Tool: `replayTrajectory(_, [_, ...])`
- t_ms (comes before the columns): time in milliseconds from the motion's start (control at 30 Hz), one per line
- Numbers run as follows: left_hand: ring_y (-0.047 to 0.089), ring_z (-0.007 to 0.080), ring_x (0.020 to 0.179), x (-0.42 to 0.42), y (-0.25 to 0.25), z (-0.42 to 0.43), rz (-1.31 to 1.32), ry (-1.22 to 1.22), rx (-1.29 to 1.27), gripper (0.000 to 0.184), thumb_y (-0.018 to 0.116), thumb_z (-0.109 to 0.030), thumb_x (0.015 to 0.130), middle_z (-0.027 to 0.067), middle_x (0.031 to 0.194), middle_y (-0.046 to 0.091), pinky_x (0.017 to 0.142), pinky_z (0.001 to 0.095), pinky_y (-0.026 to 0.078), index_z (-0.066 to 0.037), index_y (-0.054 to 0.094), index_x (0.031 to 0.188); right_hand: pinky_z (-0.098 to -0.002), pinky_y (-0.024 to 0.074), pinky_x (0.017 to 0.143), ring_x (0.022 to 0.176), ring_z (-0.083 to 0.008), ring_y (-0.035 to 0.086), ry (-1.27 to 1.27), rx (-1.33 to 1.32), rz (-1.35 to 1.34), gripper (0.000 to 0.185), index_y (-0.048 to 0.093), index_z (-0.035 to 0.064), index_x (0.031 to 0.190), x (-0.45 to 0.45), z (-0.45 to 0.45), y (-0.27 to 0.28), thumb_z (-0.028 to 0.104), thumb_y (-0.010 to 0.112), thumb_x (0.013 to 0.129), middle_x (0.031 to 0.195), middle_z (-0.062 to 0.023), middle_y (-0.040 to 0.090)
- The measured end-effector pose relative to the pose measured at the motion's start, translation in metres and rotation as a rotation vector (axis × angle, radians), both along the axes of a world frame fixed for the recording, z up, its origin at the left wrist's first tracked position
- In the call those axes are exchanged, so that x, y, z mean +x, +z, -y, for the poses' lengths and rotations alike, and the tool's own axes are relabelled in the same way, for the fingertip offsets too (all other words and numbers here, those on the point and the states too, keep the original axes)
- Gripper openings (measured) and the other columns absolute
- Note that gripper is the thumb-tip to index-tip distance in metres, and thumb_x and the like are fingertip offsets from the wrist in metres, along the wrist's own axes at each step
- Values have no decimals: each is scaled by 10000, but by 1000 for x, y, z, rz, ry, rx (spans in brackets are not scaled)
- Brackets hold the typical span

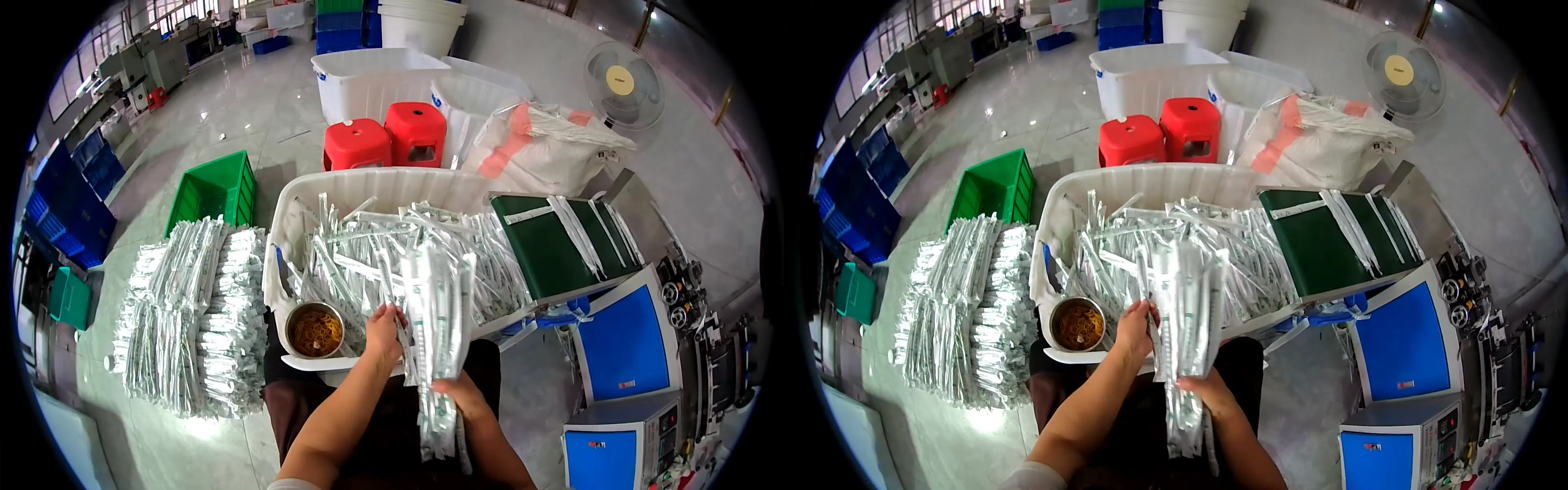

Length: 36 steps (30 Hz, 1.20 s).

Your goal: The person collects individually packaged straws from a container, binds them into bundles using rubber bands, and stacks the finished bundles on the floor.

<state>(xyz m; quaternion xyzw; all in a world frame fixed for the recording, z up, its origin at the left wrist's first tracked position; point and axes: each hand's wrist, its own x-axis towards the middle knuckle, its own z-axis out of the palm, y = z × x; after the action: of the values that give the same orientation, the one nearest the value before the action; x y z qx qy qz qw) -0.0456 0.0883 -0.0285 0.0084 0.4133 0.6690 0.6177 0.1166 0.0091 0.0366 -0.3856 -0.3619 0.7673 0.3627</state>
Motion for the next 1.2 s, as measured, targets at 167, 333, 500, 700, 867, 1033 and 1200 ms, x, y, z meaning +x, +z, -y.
replayTrajectory(167, [531,239,868,-28,-7,-58,-974,-30,-230,458,548,-323,818,155,951,555,753,314,430,62,476,1057,-276,460,704,786,-146,567,75,-12,-182,459,502,12,1062,25,3,-13,132,667,651,905,-72,577])
replayTrajectory(333, [495,322,1033,-12,43,-9,-348,-623,213,729,563,-483,759,236,1105,496,872,388,417,103,389,1155,-282,443,720,834,-127,534,-131,313,159,439,497,4,1054,1,3,6,82,698,672,920,-39,561])
replayTrajectory(500, [523,332,995,-12,-7,52,252,-677,159,558,623,-227,718,217,1063,527,845,421,455,70,420,1145,-311,431,798,943,-211,520,-3,509,528,821,284,4,1225,-24,29,-16,322,757,634,1066,-153,489])
replayTrajectory(700, [611,329,795,-31,63,64,292,-658,254,523,597,-111,645,217,915,589,738,440,514,83,448,1107,-356,305,944,1157,-264,343,78,283,105,772,216,-21,1264,-54,45,-17,333,664,744,1245,-169,341])
replayTrajectory(867, [619,292,738,-42,57,83,229,-563,71,354,566,-30,683,188,849,604,683,411,528,75,496,1014,-420,461,510,598,-376,580,104,678,887,465,434,-26,913,-47,72,5,400,569,785,703,-241,564])
replayTrajectory(1033, [621,261,735,-59,22,95,311,-458,81,304,583,-53,700,154,848,612,690,385,525,51,527,980,-404,422,387,460,-301,559,472,687,1104,361,445,17,720,-28,84,18,350,571,782,539,-146,546])
replayTrajectory(1200, [612,245,719,-75,24,81,265,-368,144,287,588,-113,708,139,839,609,671,371,516,36,544,949,-374,426,410,437,-296,543,419,682,862,369,490,-28,977,-12,79,19,290,555,800,481,-123,514])
